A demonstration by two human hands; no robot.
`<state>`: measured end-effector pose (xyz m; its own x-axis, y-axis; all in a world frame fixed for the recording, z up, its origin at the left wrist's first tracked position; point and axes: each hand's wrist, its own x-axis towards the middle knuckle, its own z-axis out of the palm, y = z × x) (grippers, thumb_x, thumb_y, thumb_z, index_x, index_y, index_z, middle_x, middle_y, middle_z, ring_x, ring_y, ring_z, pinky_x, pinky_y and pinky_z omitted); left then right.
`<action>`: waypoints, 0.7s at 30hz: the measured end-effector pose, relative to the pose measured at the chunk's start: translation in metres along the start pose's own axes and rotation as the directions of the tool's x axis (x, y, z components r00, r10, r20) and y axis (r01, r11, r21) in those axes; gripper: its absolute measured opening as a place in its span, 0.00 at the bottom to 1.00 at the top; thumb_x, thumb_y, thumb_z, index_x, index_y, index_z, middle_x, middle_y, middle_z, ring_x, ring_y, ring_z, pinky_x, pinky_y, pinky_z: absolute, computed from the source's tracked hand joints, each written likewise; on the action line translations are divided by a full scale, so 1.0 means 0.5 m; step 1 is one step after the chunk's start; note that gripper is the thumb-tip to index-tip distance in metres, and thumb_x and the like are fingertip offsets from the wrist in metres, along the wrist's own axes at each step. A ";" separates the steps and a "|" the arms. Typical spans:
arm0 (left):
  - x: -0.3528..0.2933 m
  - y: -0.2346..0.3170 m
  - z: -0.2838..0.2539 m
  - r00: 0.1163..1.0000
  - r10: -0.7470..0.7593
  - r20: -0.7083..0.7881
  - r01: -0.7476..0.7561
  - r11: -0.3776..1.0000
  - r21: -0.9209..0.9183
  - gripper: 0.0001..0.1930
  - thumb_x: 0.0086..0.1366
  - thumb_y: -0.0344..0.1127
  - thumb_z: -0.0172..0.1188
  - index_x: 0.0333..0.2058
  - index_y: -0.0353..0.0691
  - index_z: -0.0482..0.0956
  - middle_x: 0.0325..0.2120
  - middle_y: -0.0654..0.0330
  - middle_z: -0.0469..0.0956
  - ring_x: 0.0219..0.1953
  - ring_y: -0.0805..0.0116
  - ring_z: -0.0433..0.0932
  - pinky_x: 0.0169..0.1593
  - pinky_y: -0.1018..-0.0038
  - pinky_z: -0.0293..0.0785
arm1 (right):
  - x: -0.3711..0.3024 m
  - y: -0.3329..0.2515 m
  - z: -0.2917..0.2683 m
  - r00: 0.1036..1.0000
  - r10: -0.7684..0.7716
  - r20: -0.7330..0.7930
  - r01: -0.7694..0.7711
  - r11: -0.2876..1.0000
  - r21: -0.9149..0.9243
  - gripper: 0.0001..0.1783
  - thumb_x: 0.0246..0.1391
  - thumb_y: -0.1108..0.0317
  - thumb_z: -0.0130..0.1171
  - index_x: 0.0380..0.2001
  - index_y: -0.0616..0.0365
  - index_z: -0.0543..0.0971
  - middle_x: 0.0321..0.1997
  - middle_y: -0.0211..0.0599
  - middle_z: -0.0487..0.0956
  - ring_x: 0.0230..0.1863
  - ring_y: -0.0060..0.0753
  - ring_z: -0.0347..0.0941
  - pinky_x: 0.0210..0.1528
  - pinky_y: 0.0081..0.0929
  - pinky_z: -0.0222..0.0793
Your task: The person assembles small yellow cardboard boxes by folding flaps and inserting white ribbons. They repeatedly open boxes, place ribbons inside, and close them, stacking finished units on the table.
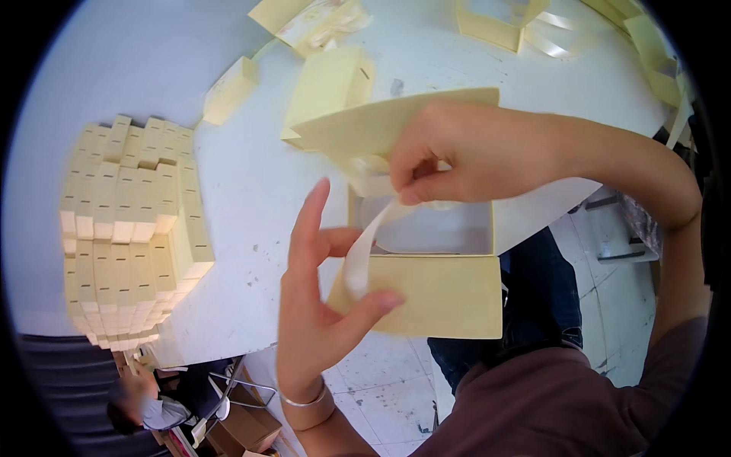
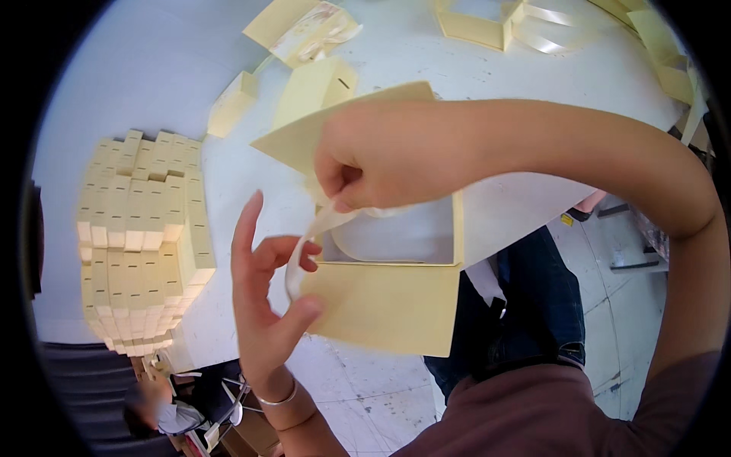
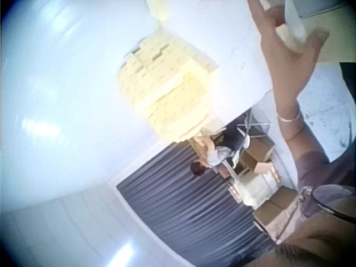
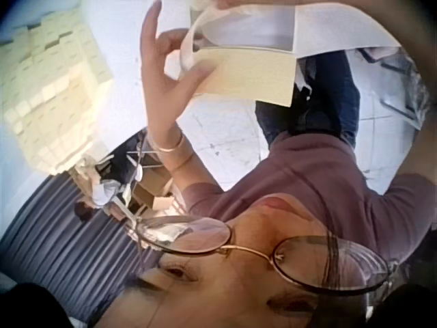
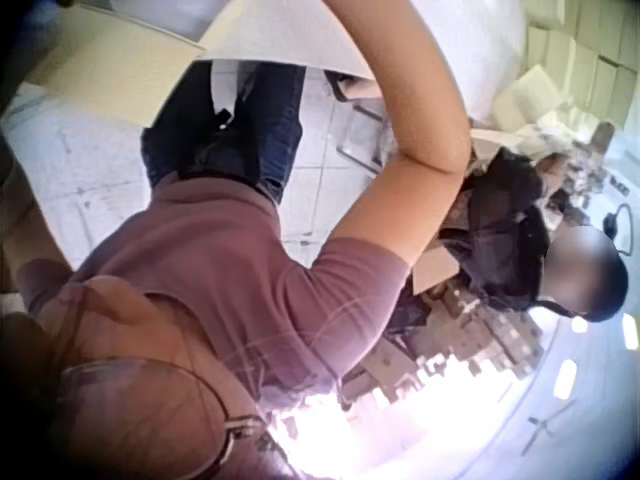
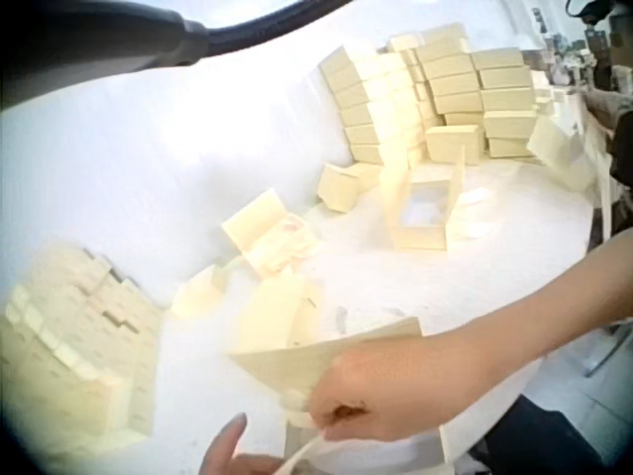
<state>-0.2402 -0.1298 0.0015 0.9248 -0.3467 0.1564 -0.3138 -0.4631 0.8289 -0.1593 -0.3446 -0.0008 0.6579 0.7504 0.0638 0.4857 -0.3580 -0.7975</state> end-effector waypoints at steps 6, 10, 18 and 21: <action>0.012 0.000 0.022 0.990 -0.041 -0.135 0.050 0.997 0.060 0.11 0.60 0.28 0.54 0.42 0.32 0.74 0.21 0.61 0.75 0.23 0.77 0.71 0.29 0.82 0.67 | -0.028 -0.044 -0.041 0.958 0.279 0.069 -0.243 0.914 -0.326 0.09 0.45 0.70 0.54 0.22 0.67 0.74 0.20 0.42 0.73 0.22 0.37 0.69 0.28 0.28 0.65; 0.005 -0.006 0.024 0.994 -0.082 -0.072 0.084 0.996 0.024 0.07 0.60 0.28 0.55 0.31 0.29 0.77 0.21 0.61 0.77 0.23 0.77 0.72 0.30 0.82 0.68 | -0.053 -0.028 0.012 0.860 -0.413 -0.302 0.184 0.801 -0.570 0.10 0.45 0.68 0.56 0.28 0.66 0.73 0.24 0.42 0.75 0.26 0.38 0.71 0.32 0.28 0.67; 0.003 0.012 -0.003 0.994 -0.063 0.094 0.049 0.987 0.150 0.19 0.50 0.31 0.62 0.43 0.34 0.74 0.37 0.52 0.76 0.37 0.62 0.75 0.41 0.72 0.70 | -0.005 -0.008 0.070 0.987 0.115 -0.110 -0.043 0.857 0.513 0.06 0.50 0.76 0.55 0.33 0.64 0.75 0.30 0.41 0.77 0.32 0.29 0.75 0.37 0.24 0.69; -0.021 0.006 -0.035 0.944 -0.066 0.324 -0.049 0.942 0.333 0.33 0.42 0.34 0.67 0.52 0.41 0.69 0.52 0.49 0.66 0.53 0.47 0.63 0.53 0.63 0.63 | 0.008 0.039 0.087 0.978 0.205 -0.033 -0.126 0.711 0.692 0.04 0.50 0.75 0.54 0.28 0.65 0.75 0.27 0.40 0.76 0.30 0.28 0.73 0.36 0.24 0.68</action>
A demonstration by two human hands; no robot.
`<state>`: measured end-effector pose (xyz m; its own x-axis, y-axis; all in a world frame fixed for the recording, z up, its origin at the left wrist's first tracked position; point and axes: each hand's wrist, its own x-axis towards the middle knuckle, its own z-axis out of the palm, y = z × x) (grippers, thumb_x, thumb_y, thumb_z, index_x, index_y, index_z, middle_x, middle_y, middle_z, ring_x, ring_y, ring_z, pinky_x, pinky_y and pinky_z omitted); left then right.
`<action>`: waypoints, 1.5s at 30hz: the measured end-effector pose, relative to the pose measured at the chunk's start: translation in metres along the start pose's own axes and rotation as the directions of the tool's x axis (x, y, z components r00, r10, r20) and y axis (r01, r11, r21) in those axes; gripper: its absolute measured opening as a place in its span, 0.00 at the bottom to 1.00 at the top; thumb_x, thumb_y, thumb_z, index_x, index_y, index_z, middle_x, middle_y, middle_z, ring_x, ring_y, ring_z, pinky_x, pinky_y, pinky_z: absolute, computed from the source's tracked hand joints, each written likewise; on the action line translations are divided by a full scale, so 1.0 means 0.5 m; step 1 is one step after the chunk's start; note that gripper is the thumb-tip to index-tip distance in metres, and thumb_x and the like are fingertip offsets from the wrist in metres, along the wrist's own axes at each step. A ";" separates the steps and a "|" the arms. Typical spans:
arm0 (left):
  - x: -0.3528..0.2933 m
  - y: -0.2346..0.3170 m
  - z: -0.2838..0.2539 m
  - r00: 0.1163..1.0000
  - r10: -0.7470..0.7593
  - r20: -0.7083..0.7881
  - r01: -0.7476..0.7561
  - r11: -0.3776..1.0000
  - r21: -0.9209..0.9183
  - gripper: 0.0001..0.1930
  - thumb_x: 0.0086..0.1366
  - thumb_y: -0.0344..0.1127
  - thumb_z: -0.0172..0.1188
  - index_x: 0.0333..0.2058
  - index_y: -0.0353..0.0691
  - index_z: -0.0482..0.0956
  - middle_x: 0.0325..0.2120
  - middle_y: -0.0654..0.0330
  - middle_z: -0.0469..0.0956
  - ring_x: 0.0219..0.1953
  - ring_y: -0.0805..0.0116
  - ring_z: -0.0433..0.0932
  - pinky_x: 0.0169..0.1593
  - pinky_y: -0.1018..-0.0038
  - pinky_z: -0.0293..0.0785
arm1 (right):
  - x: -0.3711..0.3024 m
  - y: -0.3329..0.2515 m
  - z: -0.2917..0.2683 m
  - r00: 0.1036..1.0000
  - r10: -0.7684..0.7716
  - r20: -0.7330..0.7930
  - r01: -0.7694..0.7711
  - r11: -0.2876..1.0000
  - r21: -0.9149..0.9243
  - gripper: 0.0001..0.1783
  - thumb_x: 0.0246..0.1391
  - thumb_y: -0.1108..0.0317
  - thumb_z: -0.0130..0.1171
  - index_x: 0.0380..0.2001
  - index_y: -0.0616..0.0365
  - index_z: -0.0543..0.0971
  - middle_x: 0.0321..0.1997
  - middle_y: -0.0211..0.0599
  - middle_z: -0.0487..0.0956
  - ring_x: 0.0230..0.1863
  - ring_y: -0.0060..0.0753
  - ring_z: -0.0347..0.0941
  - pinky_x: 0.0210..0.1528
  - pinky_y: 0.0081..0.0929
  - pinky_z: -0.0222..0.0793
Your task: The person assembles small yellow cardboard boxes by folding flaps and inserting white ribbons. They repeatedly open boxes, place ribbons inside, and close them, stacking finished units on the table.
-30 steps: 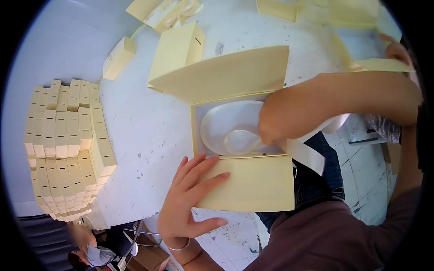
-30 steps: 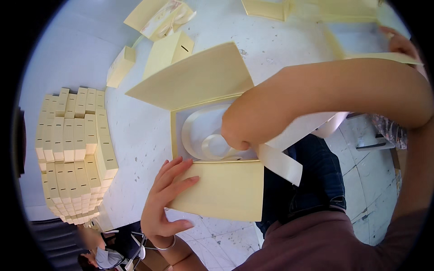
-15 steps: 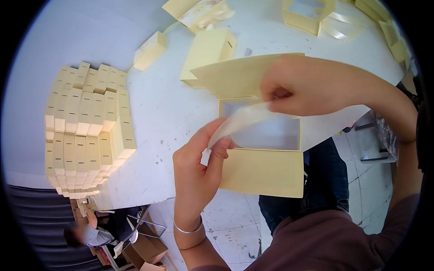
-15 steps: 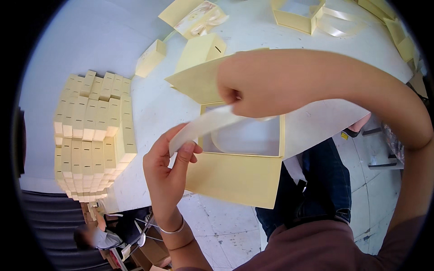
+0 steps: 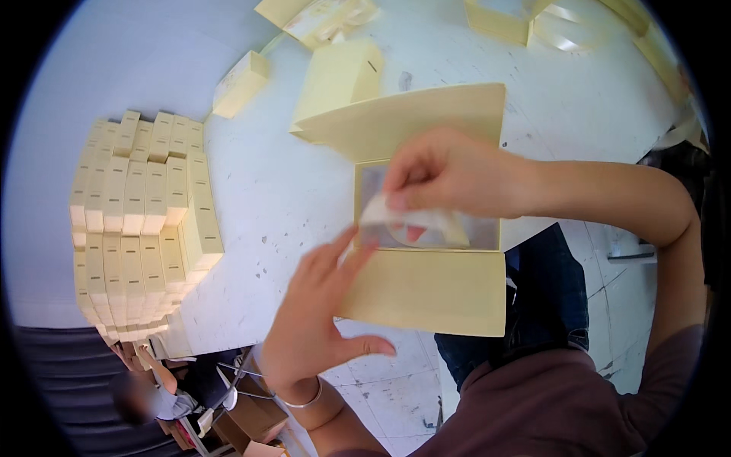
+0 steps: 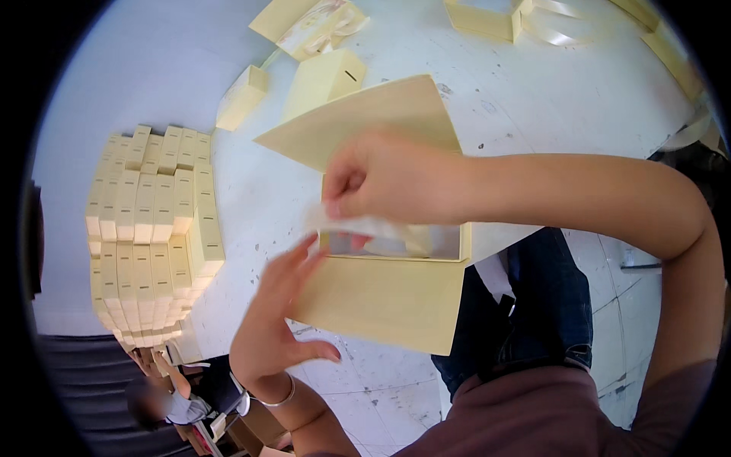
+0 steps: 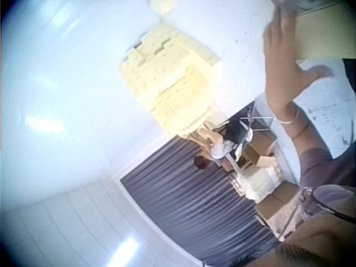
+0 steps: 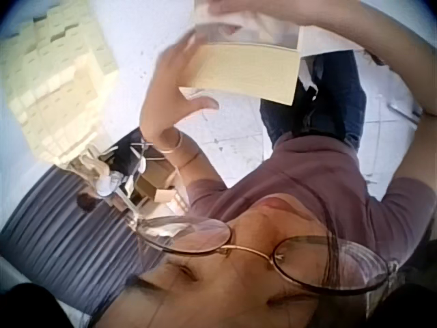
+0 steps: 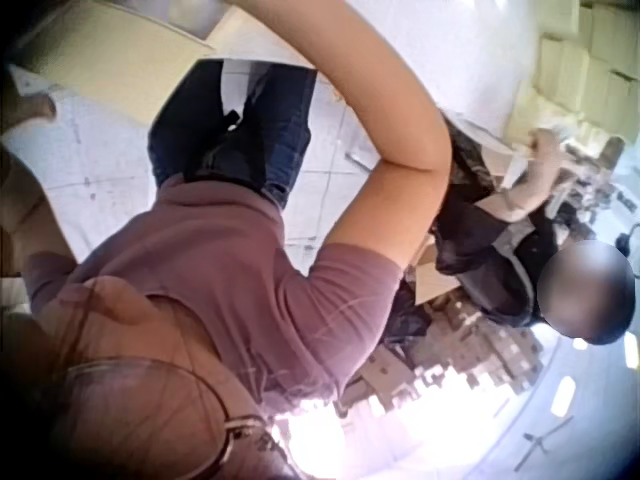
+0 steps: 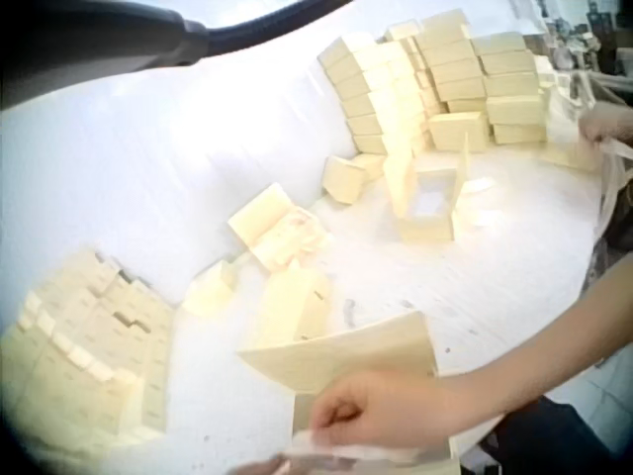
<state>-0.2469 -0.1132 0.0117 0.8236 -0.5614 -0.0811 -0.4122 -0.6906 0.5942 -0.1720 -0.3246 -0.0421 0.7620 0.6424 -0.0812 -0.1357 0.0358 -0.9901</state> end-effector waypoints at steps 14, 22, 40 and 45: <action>-0.107 -0.106 0.197 0.929 0.167 -0.329 -0.123 0.981 0.152 0.20 0.37 0.25 0.65 0.35 0.42 0.80 0.41 0.51 0.74 0.45 0.47 0.72 0.46 0.60 0.70 | 0.048 0.073 0.048 0.911 -0.094 0.402 0.370 0.616 -0.695 0.06 0.44 0.74 0.51 0.27 0.63 0.75 0.30 0.46 0.76 0.32 0.39 0.72 0.33 0.33 0.67; -0.091 -0.094 0.187 0.918 0.129 -0.376 -0.051 0.976 0.211 0.28 0.36 0.28 0.66 0.42 0.49 0.79 0.46 0.52 0.68 0.48 0.41 0.68 0.50 0.57 0.71 | 0.064 0.073 0.058 0.873 -0.073 0.483 0.448 0.512 -0.733 0.06 0.44 0.74 0.50 0.28 0.63 0.74 0.29 0.47 0.76 0.31 0.41 0.72 0.32 0.35 0.67; -0.079 -0.071 0.171 0.940 0.113 -0.323 -0.034 0.970 0.239 0.31 0.33 0.25 0.66 0.44 0.49 0.78 0.47 0.52 0.68 0.49 0.40 0.68 0.51 0.57 0.71 | 0.078 0.042 0.052 0.831 -0.011 0.556 0.470 0.549 -0.691 0.08 0.45 0.73 0.49 0.30 0.64 0.73 0.26 0.49 0.75 0.29 0.46 0.73 0.30 0.37 0.67; -0.076 -0.070 0.169 0.940 0.102 -0.324 -0.032 0.976 0.215 0.31 0.34 0.24 0.66 0.44 0.49 0.78 0.47 0.52 0.67 0.49 0.40 0.68 0.51 0.57 0.71 | 0.080 0.048 0.051 0.845 0.036 0.533 0.380 0.660 -0.648 0.09 0.44 0.72 0.51 0.32 0.63 0.73 0.25 0.46 0.76 0.27 0.47 0.74 0.29 0.38 0.69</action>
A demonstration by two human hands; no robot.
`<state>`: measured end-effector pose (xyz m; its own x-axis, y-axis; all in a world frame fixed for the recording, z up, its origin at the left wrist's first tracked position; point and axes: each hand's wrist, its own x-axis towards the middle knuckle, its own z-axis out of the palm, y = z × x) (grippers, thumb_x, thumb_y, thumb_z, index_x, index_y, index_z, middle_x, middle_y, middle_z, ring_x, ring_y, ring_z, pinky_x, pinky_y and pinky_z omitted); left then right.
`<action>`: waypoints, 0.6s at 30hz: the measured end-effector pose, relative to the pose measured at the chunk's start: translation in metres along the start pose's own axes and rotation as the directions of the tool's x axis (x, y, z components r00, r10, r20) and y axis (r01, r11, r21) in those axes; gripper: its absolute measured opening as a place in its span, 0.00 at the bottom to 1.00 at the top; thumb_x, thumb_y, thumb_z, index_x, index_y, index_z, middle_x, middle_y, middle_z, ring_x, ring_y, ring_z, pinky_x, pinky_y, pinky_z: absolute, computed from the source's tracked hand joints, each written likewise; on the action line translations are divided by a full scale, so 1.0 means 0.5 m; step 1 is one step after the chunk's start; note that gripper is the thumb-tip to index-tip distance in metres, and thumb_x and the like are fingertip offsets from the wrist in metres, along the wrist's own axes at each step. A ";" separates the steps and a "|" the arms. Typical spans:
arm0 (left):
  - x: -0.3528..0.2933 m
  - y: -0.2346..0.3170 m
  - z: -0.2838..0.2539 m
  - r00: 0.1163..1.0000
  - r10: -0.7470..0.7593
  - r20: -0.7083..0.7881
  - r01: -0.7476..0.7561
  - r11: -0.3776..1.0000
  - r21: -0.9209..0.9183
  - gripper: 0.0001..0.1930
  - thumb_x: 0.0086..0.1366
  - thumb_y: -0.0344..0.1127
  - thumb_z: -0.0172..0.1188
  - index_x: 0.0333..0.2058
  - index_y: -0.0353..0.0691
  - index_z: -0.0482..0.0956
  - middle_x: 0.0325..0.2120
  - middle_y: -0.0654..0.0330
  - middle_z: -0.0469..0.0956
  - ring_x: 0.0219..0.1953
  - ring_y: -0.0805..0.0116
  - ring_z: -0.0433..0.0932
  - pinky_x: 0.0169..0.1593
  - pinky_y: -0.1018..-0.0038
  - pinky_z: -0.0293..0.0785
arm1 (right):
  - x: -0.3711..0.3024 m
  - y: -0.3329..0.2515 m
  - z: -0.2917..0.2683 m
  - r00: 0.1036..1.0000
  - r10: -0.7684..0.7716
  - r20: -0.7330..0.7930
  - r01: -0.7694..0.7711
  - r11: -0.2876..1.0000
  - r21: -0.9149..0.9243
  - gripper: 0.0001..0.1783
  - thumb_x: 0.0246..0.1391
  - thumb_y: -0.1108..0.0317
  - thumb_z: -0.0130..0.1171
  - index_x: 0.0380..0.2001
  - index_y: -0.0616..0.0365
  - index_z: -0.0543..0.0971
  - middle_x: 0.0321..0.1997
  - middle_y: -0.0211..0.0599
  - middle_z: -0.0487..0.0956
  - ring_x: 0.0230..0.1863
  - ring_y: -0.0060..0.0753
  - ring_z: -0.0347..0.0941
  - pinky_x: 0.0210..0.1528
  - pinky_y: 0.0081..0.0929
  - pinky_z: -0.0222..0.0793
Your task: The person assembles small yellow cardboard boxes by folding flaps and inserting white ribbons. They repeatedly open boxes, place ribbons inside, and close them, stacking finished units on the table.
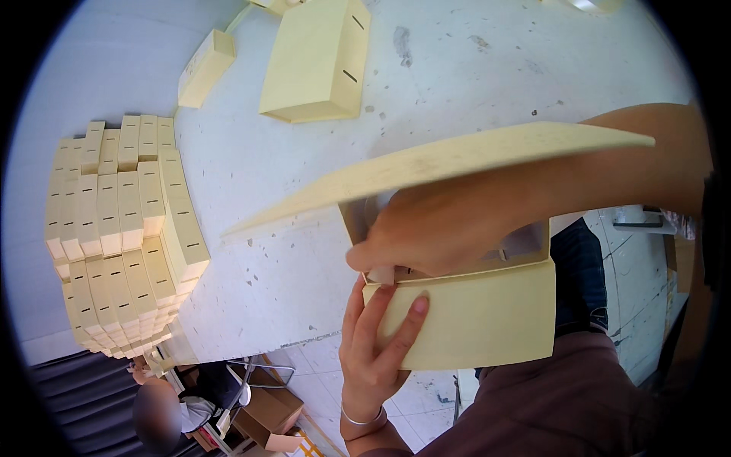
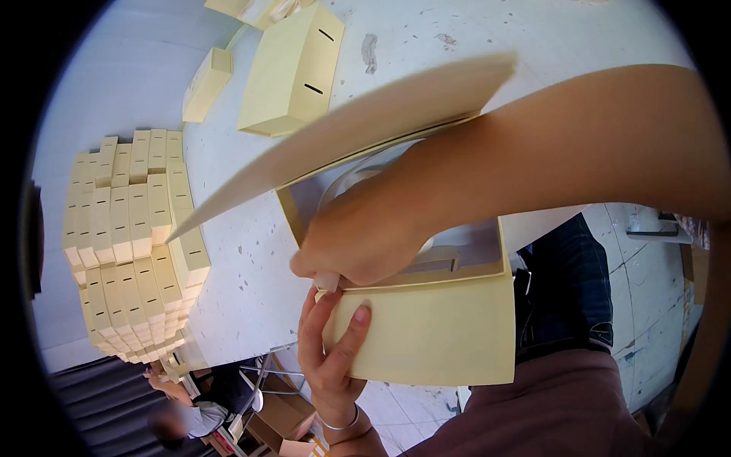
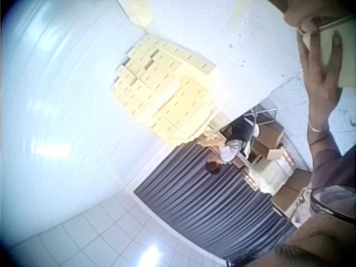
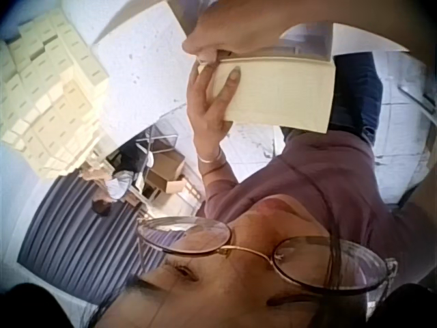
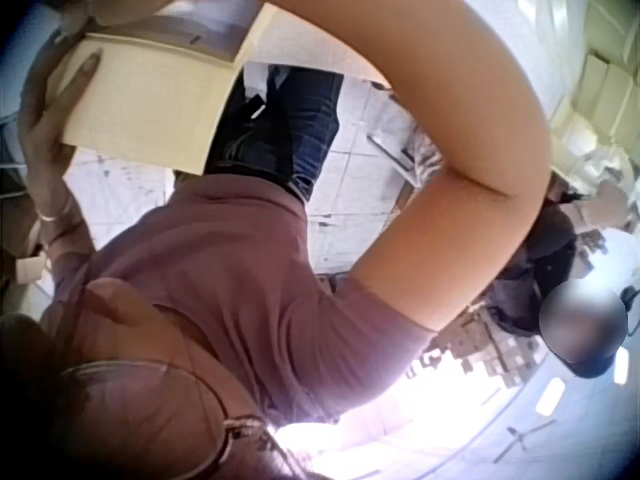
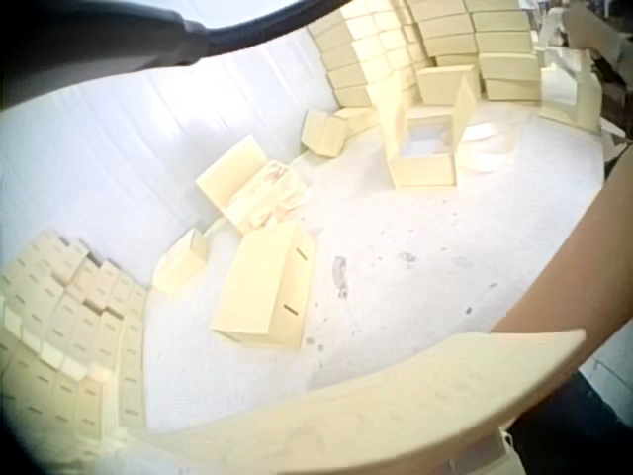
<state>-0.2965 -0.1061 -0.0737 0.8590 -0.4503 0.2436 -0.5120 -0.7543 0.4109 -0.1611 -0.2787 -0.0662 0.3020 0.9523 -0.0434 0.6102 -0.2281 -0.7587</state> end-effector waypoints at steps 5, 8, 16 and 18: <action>0.000 0.000 -0.001 1.000 -0.010 0.006 0.010 1.000 0.000 0.30 0.35 0.24 0.65 0.44 0.48 0.78 0.47 0.52 0.68 0.49 0.40 0.68 0.50 0.56 0.71 | 0.002 -0.009 -0.019 0.989 0.042 0.139 -0.003 0.963 -0.271 0.07 0.45 0.72 0.48 0.30 0.61 0.72 0.25 0.43 0.76 0.26 0.45 0.74 0.29 0.40 0.69; 0.010 0.011 0.001 1.000 0.016 0.016 -0.016 1.000 -0.013 0.30 0.34 0.24 0.64 0.44 0.48 0.78 0.46 0.51 0.68 0.49 0.40 0.68 0.51 0.56 0.71 | -0.036 0.013 -0.004 0.997 0.065 0.050 -0.037 0.905 -0.425 0.07 0.46 0.73 0.47 0.30 0.59 0.73 0.24 0.43 0.76 0.26 0.45 0.74 0.29 0.38 0.70; 0.000 0.004 0.002 1.000 -0.019 0.004 0.019 1.000 -0.002 0.31 0.32 0.24 0.63 0.43 0.46 0.78 0.47 0.50 0.68 0.48 0.40 0.68 0.51 0.56 0.70 | -0.029 0.023 -0.004 0.998 0.047 -0.040 -0.047 0.999 0.003 0.02 0.45 0.77 0.48 0.22 0.61 0.67 0.23 0.42 0.71 0.26 0.40 0.68 0.28 0.37 0.61; 0.005 0.005 -0.003 1.000 -0.018 0.010 0.018 1.000 -0.002 0.31 0.32 0.24 0.63 0.43 0.46 0.78 0.47 0.50 0.68 0.49 0.40 0.68 0.50 0.56 0.71 | -0.034 0.004 -0.022 0.991 0.130 0.040 -0.133 0.989 0.071 0.02 0.45 0.77 0.48 0.22 0.61 0.66 0.23 0.41 0.71 0.26 0.39 0.68 0.28 0.37 0.60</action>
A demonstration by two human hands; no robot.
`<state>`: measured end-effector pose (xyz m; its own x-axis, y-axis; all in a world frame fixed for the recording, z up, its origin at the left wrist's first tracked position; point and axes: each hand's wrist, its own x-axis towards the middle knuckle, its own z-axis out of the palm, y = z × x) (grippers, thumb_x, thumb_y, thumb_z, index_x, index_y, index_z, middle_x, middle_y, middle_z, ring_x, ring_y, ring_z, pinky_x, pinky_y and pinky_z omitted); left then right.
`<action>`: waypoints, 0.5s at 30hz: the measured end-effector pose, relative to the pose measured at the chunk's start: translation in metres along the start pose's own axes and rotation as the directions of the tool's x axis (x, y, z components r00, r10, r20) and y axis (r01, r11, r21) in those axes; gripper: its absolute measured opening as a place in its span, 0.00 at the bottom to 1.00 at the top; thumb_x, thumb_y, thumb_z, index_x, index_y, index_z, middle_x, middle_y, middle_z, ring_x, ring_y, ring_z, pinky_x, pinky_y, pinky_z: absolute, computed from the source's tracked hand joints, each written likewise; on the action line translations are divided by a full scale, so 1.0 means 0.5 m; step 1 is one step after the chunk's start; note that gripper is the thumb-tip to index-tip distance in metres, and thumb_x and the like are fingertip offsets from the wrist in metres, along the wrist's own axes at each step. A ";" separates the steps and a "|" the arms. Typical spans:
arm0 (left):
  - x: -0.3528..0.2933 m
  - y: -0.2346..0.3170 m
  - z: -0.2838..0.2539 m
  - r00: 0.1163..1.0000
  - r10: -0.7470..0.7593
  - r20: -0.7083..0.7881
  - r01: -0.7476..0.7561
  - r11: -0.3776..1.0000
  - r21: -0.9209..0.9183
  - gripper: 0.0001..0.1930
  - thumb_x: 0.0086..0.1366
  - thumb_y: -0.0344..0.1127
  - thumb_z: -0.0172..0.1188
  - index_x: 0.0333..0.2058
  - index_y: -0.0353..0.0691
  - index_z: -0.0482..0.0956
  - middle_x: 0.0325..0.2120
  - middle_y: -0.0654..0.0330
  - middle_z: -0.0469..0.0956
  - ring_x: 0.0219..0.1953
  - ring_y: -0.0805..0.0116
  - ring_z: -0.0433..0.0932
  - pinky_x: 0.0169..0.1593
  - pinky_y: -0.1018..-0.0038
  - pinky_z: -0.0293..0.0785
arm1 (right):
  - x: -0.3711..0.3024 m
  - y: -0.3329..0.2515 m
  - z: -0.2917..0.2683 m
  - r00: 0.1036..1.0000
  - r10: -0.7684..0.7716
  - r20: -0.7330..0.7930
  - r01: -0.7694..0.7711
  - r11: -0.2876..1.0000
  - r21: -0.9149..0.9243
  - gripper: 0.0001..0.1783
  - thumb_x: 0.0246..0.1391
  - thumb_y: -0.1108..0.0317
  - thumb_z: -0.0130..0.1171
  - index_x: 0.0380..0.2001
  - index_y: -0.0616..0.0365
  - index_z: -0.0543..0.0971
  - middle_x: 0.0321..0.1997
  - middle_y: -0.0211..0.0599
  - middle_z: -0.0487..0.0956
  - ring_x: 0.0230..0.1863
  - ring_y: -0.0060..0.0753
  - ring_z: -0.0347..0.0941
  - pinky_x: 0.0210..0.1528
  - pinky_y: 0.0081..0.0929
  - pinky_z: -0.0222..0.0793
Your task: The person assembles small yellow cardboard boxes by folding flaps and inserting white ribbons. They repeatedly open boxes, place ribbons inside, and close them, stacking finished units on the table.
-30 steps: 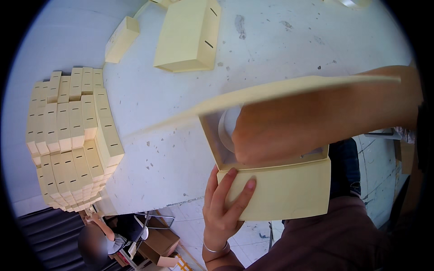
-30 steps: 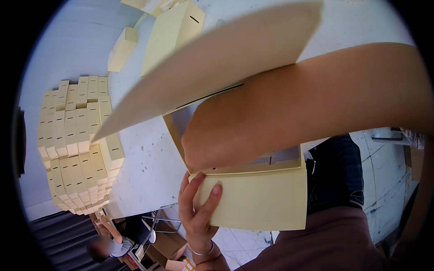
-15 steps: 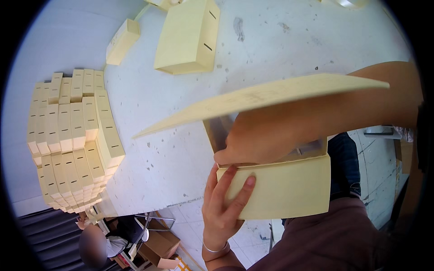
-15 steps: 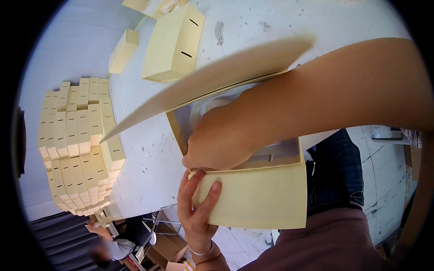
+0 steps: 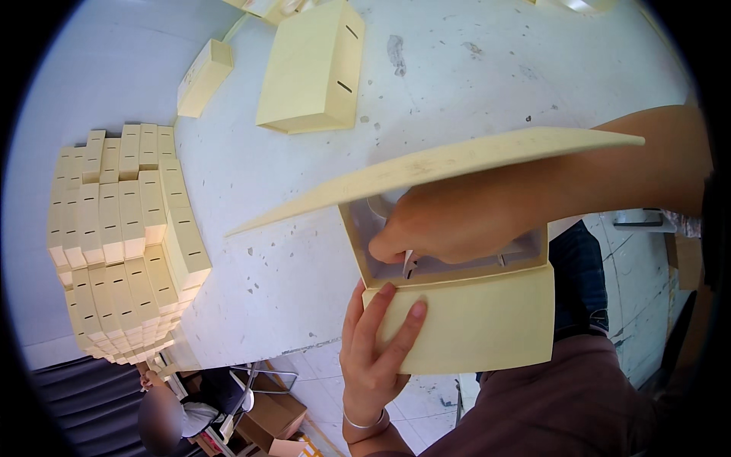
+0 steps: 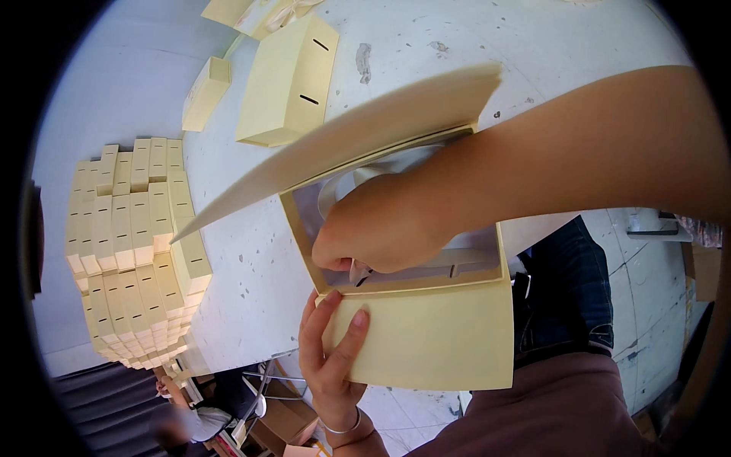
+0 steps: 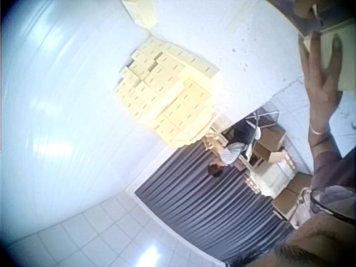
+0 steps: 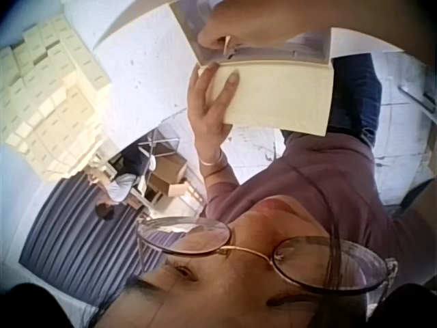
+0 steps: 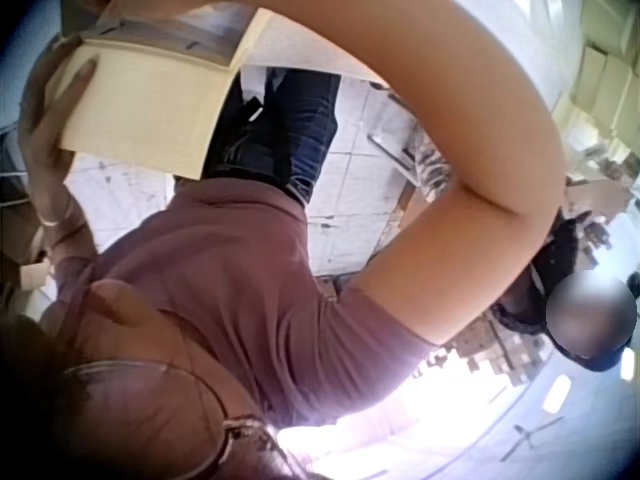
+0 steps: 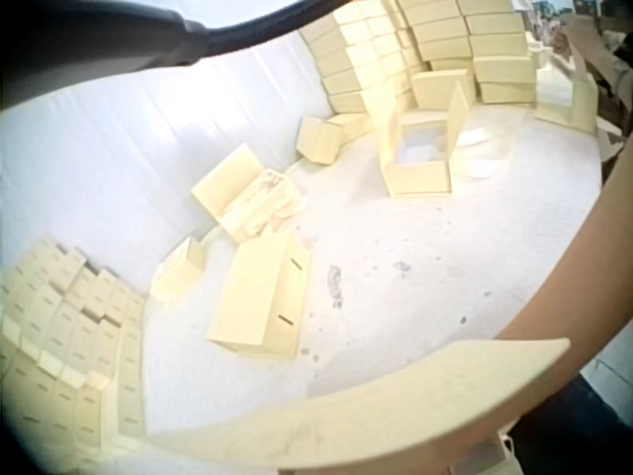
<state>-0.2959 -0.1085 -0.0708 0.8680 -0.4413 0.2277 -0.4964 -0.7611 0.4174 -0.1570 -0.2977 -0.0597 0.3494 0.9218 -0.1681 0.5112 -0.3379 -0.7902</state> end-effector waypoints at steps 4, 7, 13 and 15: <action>0.006 -0.004 0.002 0.999 -0.006 -0.036 0.006 1.000 -0.014 0.31 0.33 0.24 0.64 0.43 0.47 0.78 0.48 0.51 0.68 0.49 0.40 0.68 0.49 0.57 0.71 | 0.007 0.014 0.005 0.999 0.034 -0.012 -0.032 0.985 0.169 0.02 0.43 0.77 0.50 0.23 0.60 0.68 0.24 0.39 0.72 0.27 0.38 0.68 0.28 0.34 0.61; 0.009 -0.008 -0.002 1.000 0.000 -0.007 0.000 1.000 -0.025 0.31 0.33 0.25 0.65 0.44 0.47 0.78 0.48 0.52 0.68 0.50 0.40 0.67 0.48 0.58 0.72 | 0.008 0.018 0.005 0.996 0.031 -0.084 -0.012 0.974 0.226 0.02 0.41 0.77 0.51 0.23 0.60 0.69 0.25 0.39 0.72 0.27 0.36 0.68 0.28 0.33 0.62; -0.005 -0.007 0.015 0.999 0.034 -0.034 -0.034 0.999 0.010 0.30 0.34 0.26 0.65 0.43 0.49 0.78 0.48 0.52 0.67 0.49 0.40 0.67 0.47 0.59 0.74 | 0.002 0.028 0.022 0.986 -0.013 -0.163 0.025 0.997 0.072 0.05 0.37 0.79 0.49 0.21 0.60 0.71 0.24 0.39 0.73 0.27 0.37 0.69 0.26 0.34 0.63; -0.017 -0.010 0.013 0.999 -0.016 -0.042 0.017 0.999 0.030 0.30 0.34 0.26 0.65 0.43 0.50 0.78 0.48 0.52 0.67 0.49 0.40 0.68 0.48 0.58 0.73 | 0.033 0.044 0.038 0.976 -0.098 -0.195 0.108 0.993 0.044 0.05 0.36 0.80 0.48 0.21 0.59 0.71 0.23 0.39 0.73 0.26 0.38 0.70 0.26 0.34 0.63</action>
<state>-0.3006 -0.1040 -0.0807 0.8755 -0.4086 0.2580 -0.4815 -0.7825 0.3948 -0.1549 -0.2863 -0.0909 0.4439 0.8956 0.0280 0.5111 -0.2275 -0.8288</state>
